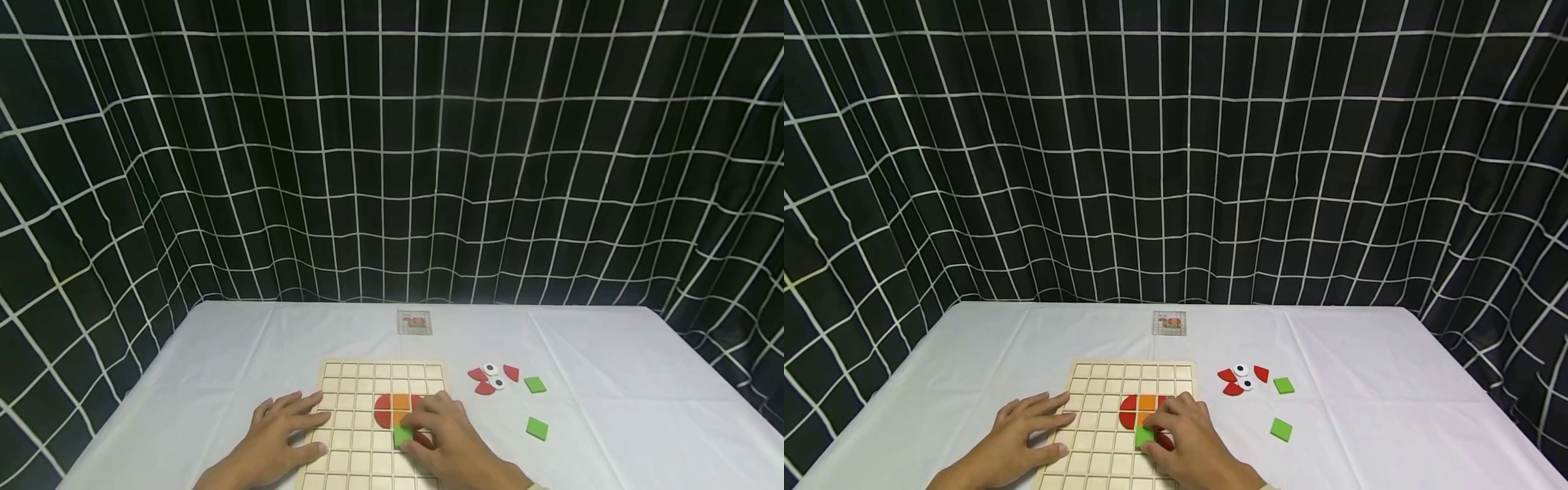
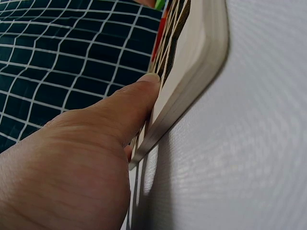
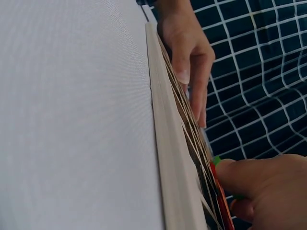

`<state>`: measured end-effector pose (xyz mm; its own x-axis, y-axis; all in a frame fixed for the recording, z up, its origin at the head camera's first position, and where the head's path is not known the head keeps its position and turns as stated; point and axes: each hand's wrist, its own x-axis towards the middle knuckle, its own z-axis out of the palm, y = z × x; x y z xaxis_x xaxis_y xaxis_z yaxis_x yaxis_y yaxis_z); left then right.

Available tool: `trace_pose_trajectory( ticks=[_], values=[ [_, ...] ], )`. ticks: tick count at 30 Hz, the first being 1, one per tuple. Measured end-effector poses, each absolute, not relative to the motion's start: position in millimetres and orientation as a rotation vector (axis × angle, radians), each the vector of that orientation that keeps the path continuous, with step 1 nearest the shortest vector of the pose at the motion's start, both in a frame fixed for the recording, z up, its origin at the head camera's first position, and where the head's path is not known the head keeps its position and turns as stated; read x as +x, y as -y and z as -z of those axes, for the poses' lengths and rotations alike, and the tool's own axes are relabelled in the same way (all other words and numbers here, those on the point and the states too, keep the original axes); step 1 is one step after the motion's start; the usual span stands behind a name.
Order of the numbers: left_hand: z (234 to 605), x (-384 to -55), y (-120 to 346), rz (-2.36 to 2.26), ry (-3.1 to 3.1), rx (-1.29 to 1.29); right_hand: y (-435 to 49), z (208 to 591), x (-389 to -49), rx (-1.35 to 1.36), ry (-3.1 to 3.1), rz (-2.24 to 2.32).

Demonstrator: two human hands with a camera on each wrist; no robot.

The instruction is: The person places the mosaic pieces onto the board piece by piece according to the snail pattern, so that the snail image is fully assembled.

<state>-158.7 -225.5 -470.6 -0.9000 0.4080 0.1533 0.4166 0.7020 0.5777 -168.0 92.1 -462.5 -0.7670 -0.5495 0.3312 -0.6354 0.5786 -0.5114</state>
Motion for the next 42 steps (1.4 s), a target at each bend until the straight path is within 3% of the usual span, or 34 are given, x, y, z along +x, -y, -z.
trace_pose_trajectory(
  ticks=[18, 25, 42],
  values=[
    [471, -160, 227, 0.978, 2.859, -0.723, -91, 461, -169, 0.995, 2.775, -0.961],
    [474, -161, 227, 0.973, 2.854, -0.726, -92, 459, -169, 1.064, 2.428, -0.898],
    [474, -161, 227, 0.969, 2.850, -0.729, -129, 410, -164, 1.049, 2.138, -0.907]
  ],
)
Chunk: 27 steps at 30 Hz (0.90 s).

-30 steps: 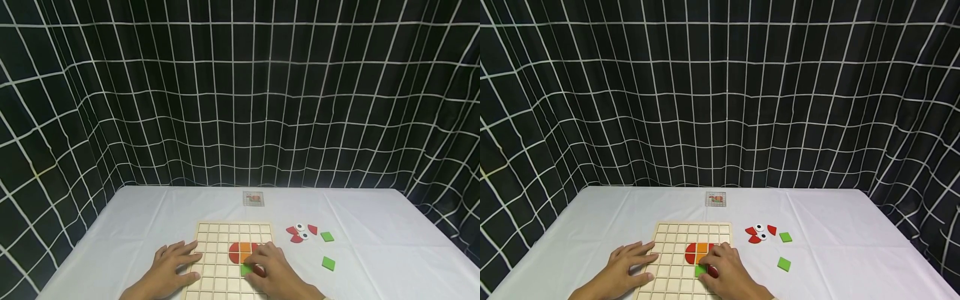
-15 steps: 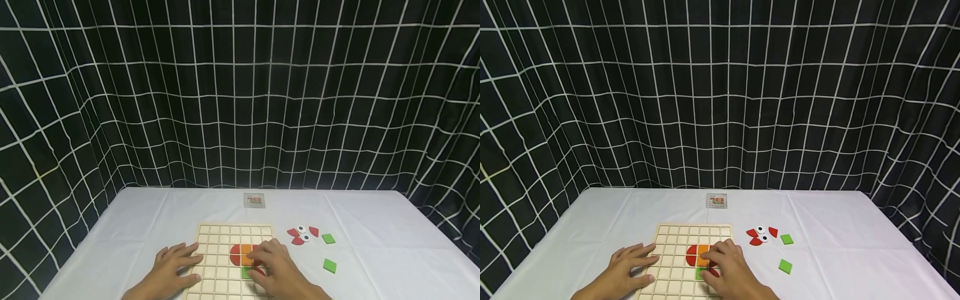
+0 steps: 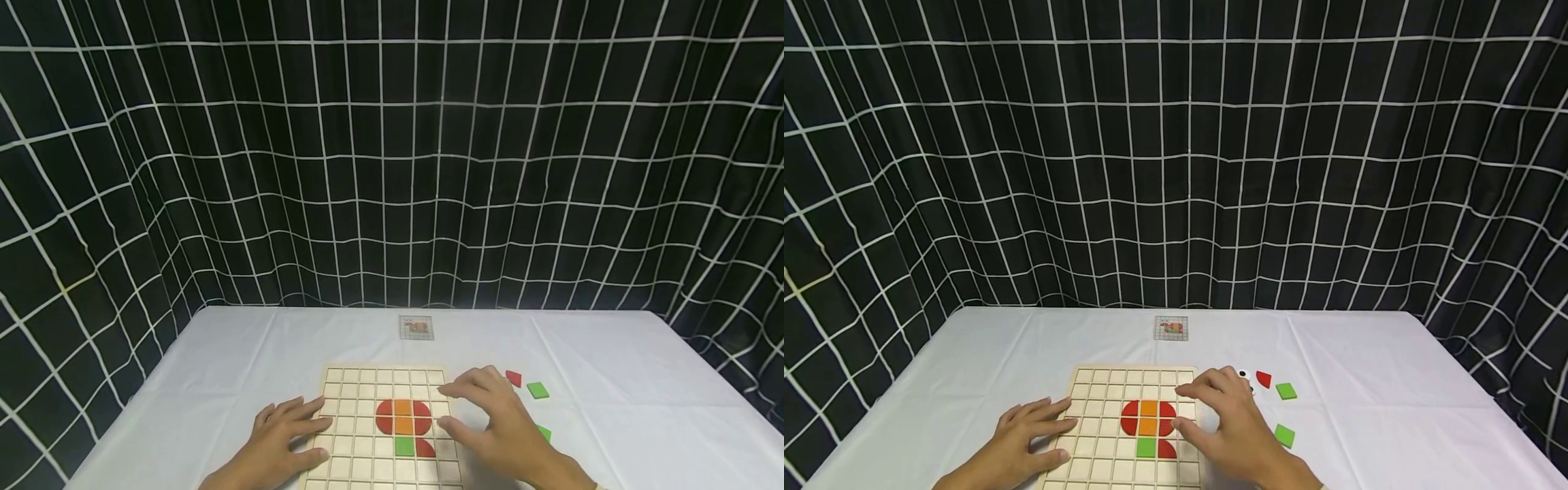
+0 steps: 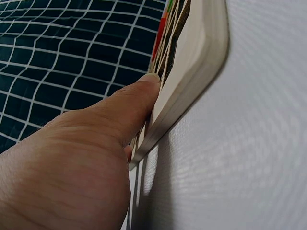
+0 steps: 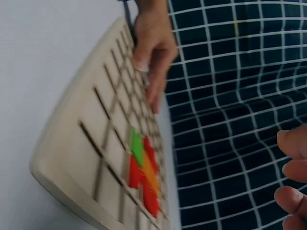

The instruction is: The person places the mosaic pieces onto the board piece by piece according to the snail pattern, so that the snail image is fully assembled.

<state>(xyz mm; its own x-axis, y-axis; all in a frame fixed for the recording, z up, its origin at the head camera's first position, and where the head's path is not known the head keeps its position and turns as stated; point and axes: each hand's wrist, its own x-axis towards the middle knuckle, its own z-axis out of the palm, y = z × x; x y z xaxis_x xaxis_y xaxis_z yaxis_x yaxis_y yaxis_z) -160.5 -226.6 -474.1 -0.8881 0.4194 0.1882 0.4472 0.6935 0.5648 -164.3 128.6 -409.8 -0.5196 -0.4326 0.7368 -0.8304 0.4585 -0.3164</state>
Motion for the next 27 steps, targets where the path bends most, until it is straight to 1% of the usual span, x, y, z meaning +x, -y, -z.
trace_pose_trajectory(
  ticks=[12, 21, 27],
  values=[
    [474, -162, 226, 0.966, 2.845, -0.727, -170, 378, -153, 0.888, 2.196, -0.890],
    [476, -161, 228, 0.969, 2.855, -0.731, -199, 386, -154, 0.743, 2.245, -0.868],
    [474, -161, 228, 0.966, 2.850, -0.735, -215, 396, -154, 0.590, 2.344, -0.807]
  ],
)
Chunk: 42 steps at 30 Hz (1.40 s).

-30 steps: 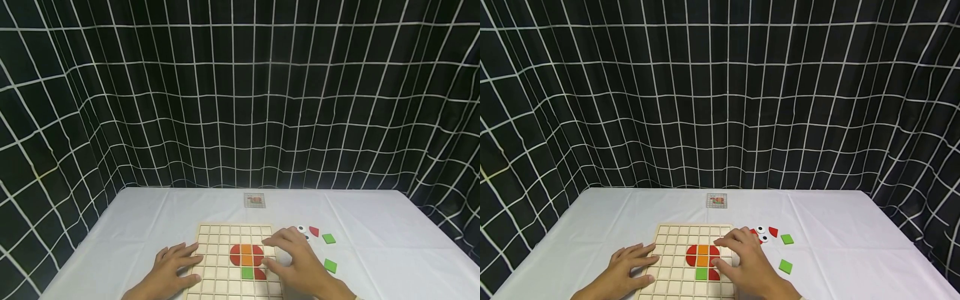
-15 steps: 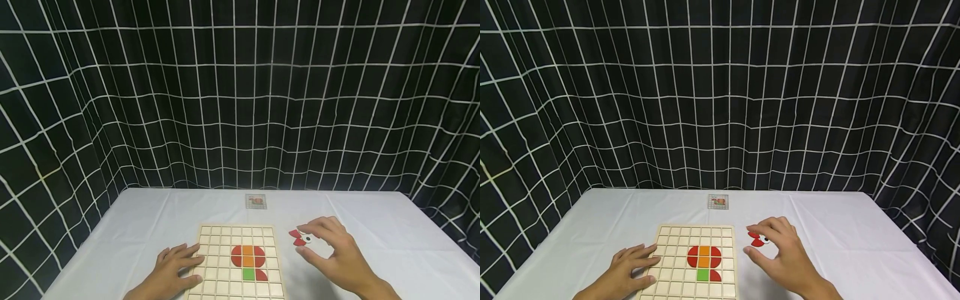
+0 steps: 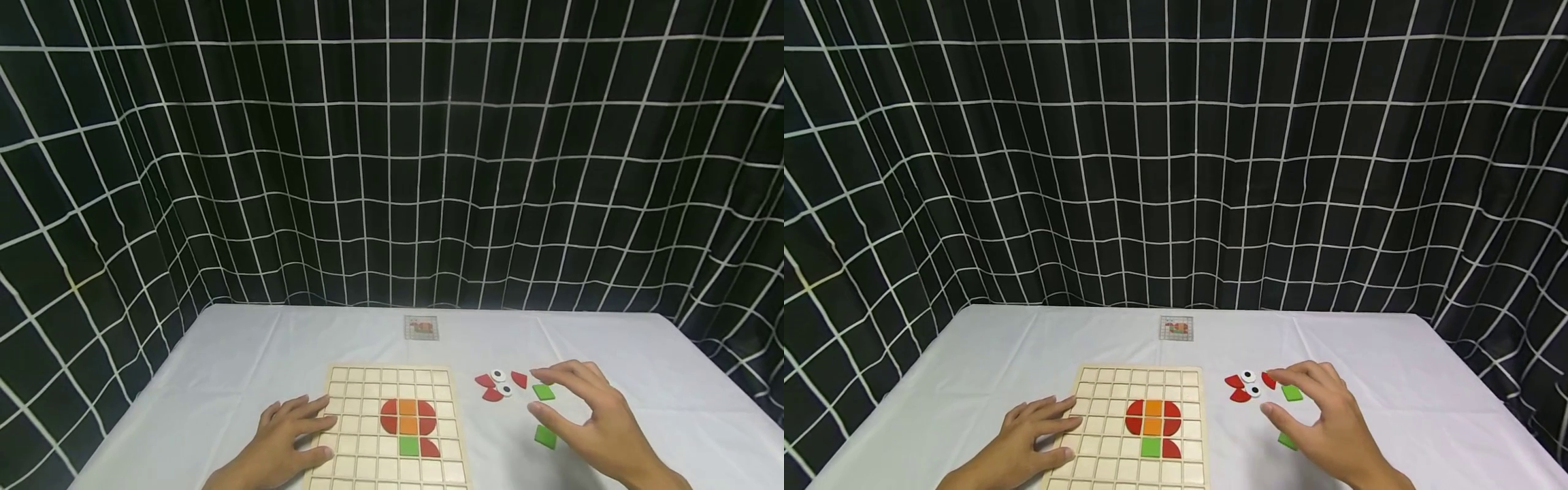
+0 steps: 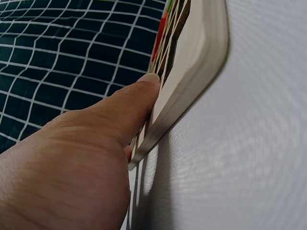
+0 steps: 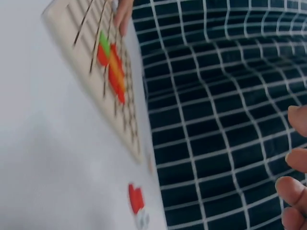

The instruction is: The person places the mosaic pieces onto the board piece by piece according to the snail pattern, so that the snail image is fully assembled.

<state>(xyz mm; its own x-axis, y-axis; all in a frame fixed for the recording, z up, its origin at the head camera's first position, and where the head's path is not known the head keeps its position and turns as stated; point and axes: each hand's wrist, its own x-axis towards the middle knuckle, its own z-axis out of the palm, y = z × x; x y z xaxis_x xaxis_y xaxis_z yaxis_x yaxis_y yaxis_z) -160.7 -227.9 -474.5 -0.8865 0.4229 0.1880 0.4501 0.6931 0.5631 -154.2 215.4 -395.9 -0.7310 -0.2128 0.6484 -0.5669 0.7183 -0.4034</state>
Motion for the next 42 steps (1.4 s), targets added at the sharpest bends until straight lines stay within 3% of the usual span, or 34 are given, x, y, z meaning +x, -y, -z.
trace_pose_trajectory(
  ticks=[19, 37, 42],
  values=[
    [473, -163, 228, 0.980, 2.855, -0.725, -247, 436, -169, 0.399, 2.659, -0.846],
    [475, -161, 228, 0.961, 2.837, -0.738, -249, 455, -183, 0.091, 3.077, -0.826],
    [473, -161, 228, 0.969, 2.851, -0.724, -248, 457, -185, 0.119, 3.070, -0.790]
  ],
)
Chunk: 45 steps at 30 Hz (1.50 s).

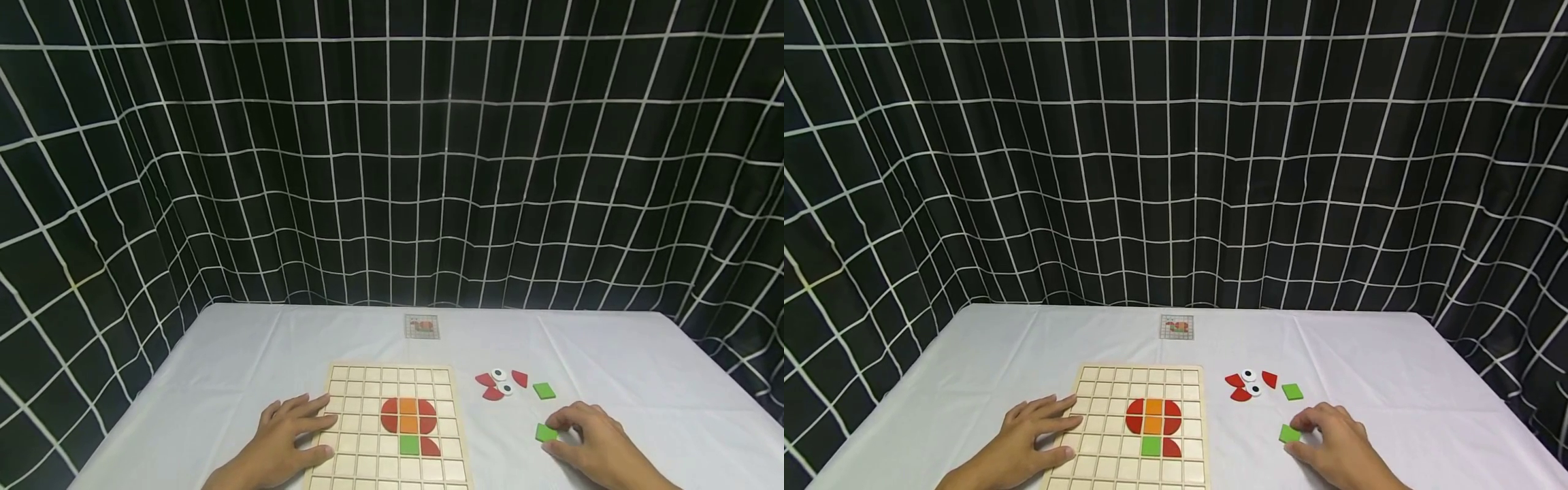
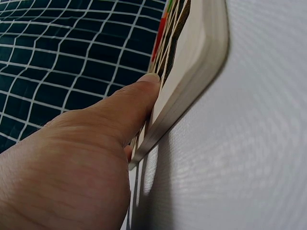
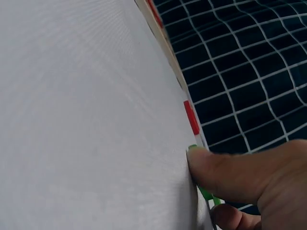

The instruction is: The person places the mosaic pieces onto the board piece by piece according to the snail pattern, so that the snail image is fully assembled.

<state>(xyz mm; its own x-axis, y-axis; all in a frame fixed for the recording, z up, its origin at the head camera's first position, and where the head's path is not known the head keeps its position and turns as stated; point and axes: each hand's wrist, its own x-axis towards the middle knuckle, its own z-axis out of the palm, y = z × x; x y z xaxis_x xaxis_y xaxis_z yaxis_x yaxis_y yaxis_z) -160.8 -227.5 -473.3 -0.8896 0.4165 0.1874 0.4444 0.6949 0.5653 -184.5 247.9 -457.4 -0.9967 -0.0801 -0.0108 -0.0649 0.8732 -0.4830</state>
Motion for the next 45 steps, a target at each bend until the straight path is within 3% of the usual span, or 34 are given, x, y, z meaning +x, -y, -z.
trace_pose_trajectory(
  ticks=[10, 21, 28, 45],
  values=[
    [474, -161, 228, 0.966, 2.831, -0.747, -244, 452, -180, -0.150, -3.073, 0.839],
    [474, -161, 228, 0.954, 2.850, -0.733, -235, 426, -166, -0.744, -3.464, 0.982],
    [474, -161, 228, 0.942, 2.843, -0.736, -216, 399, -157, -0.805, -3.446, 0.993],
    [474, -161, 228, 0.958, 2.850, -0.726, -171, 367, -147, -1.379, -3.261, 1.276]
  ],
)
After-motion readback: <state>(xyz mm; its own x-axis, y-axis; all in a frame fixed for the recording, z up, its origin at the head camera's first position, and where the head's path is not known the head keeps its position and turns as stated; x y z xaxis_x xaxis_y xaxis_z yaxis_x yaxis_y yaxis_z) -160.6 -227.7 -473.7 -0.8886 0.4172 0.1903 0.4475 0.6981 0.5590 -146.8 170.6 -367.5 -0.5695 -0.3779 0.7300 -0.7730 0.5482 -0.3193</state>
